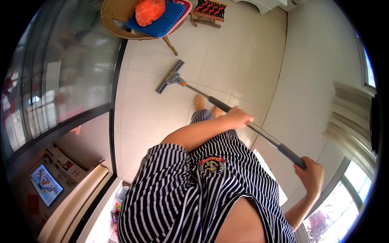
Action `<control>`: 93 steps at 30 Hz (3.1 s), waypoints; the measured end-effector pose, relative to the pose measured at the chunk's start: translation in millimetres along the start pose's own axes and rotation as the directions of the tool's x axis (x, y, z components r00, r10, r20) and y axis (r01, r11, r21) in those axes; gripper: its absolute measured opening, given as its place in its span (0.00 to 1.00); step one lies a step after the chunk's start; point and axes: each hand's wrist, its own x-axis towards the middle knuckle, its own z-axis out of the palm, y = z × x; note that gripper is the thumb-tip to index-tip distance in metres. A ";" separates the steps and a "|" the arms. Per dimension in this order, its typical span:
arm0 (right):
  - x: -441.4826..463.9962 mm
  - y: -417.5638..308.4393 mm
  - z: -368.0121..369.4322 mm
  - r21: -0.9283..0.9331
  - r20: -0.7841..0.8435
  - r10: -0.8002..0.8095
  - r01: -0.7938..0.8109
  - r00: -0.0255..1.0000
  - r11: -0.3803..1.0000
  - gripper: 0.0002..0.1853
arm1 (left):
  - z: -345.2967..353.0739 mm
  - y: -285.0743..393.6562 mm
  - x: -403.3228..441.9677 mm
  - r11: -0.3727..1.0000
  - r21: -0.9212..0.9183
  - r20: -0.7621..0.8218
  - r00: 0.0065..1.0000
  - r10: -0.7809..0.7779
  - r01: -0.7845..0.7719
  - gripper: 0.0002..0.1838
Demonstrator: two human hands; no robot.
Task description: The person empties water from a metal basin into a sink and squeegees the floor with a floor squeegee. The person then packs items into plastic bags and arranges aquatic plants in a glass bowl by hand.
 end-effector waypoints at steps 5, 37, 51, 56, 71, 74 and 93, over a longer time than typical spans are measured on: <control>57.6 -86.7 76.3 0.027 0.064 -0.309 0.308 0.949 0.951 0.13 | -25.0 -100.6 -101.8 0.934 0.137 -0.110 0.942 -0.317 0.330 0.01; 128.2 134.8 -24.1 0.066 0.531 -0.024 -0.013 0.847 0.998 0.27 | 58.4 19.9 165.5 0.957 -0.245 -0.018 0.988 0.153 -0.153 0.17; 201.1 -20.8 101.2 0.292 0.387 -0.618 0.545 0.684 0.786 0.25 | 84.0 -140.6 19.2 0.911 -0.205 -0.562 0.719 -0.409 0.358 0.05; 212.9 -214.7 209.9 0.425 0.284 -0.831 0.714 0.478 0.556 0.27 | 59.1 -210.3 -168.9 0.599 -0.299 -0.673 0.281 -0.684 0.743 0.29; 195.2 -68.2 41.0 -0.146 0.589 -0.441 0.625 0.677 0.767 0.32 | 59.4 -86.2 -5.8 0.959 -0.198 -0.492 0.826 -0.275 0.201 0.12; 158.3 -12.4 -44.6 -0.197 0.455 -0.454 0.584 0.766 0.788 0.29 | 25.0 -29.9 58.7 0.919 -0.370 -0.336 0.942 0.007 -0.138 0.17; 241.2 -153.9 -32.0 -0.061 0.407 -0.841 0.929 0.357 0.365 0.27 | 31.8 -112.8 -76.2 0.682 -0.408 -0.477 0.495 -0.726 0.607 0.13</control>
